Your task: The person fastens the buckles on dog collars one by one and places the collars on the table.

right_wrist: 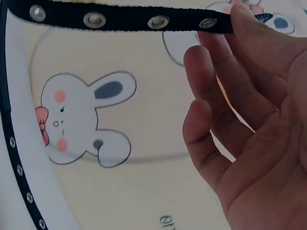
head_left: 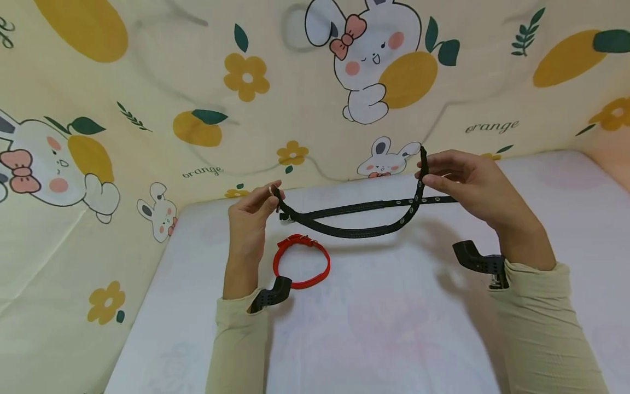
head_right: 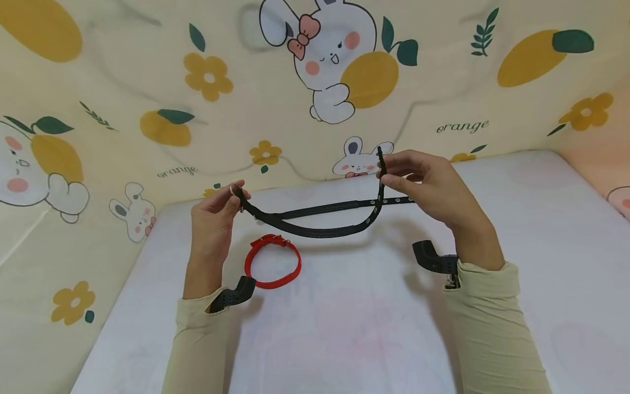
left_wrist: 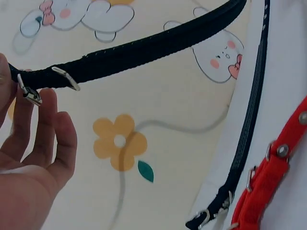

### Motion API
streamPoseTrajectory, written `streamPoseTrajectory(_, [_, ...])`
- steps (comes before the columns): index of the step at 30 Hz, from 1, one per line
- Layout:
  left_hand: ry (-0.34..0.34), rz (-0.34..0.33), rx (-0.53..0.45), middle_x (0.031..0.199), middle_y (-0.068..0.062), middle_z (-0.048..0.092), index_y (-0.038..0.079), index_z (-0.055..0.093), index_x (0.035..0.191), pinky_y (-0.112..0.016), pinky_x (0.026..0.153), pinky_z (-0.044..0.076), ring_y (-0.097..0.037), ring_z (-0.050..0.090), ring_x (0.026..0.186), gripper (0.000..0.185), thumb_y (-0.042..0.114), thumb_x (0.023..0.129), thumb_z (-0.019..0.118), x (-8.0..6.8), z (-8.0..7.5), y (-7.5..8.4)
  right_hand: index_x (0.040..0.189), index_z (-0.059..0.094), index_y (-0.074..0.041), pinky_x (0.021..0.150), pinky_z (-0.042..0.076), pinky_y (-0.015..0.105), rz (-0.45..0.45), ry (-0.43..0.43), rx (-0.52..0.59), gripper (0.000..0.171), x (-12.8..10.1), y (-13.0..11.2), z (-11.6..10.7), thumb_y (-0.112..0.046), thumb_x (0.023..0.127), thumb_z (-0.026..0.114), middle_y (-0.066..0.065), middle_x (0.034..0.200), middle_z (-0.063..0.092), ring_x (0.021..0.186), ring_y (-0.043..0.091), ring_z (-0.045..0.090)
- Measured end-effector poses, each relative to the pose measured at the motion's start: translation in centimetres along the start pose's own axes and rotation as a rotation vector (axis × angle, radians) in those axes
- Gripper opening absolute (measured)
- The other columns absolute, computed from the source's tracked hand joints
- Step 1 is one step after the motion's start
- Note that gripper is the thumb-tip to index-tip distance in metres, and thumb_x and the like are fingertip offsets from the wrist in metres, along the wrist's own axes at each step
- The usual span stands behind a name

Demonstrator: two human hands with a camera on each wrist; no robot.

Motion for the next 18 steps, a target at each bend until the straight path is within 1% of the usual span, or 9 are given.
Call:
streamPoseTrajectory(3, [-0.036, 0.019, -0.002, 0.092, 0.007, 0.075, 0.026, 0.079, 0.098, -0.027, 0.097, 0.053, -0.012, 0.069, 0.090, 0.022, 0.028, 0.076, 0.075, -0.2, 0.8, 0.4, 0.123, 0.067, -0.009, 0.076, 0.050, 0.011, -0.006, -0.007, -0.004, 0.031, 0.0, -0.7, 0.4, -0.018, 0.094, 0.070, -0.026, 0.099, 0.069, 0.093, 0.000, 0.065])
streamPoseTrajectory(7, [-0.076, 0.030, -0.008, 0.096, 0.009, 0.075, 0.029, 0.079, 0.097, -0.024, 0.094, 0.053, -0.010, 0.069, 0.088, 0.023, 0.030, 0.074, 0.075, -0.3, 1.9, 0.8, 0.123, 0.069, -0.010, 0.076, 0.050, 0.013, -0.004, -0.016, 0.017, 0.032, -0.1, -1.4, 0.8, -0.019, 0.093, 0.071, -0.025, 0.099, 0.070, 0.093, 0.001, 0.065])
streamPoseTrajectory(13, [-0.098, 0.035, -0.021, 0.095, 0.009, 0.075, 0.029, 0.079, 0.097, -0.022, 0.092, 0.054, -0.009, 0.069, 0.086, 0.023, 0.027, 0.074, 0.076, -0.5, 2.8, 0.9, 0.121, 0.072, -0.015, 0.075, 0.050, 0.015, -0.003, -0.013, -0.009, 0.031, 0.0, -2.0, 1.7, -0.022, 0.092, 0.073, -0.024, 0.102, 0.069, 0.094, 0.003, 0.064])
streamPoseTrajectory(18, [-0.111, 0.036, -0.009, 0.096, 0.009, 0.075, 0.029, 0.079, 0.097, -0.022, 0.091, 0.054, -0.011, 0.070, 0.089, 0.023, 0.027, 0.074, 0.077, -0.6, 3.2, 0.9, 0.119, 0.074, -0.023, 0.074, 0.048, 0.017, -0.024, -0.037, -0.038, 0.029, 0.0, -2.7, 2.6, -0.026, 0.090, 0.075, -0.017, 0.100, 0.070, 0.093, 0.010, 0.061])
Point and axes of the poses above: each hand's wrist, its own x-axis towards the middle knuckle, its own z-axis out of the palm, y = z × x, the point moved 8 cm from there along x, towards the middle knuckle
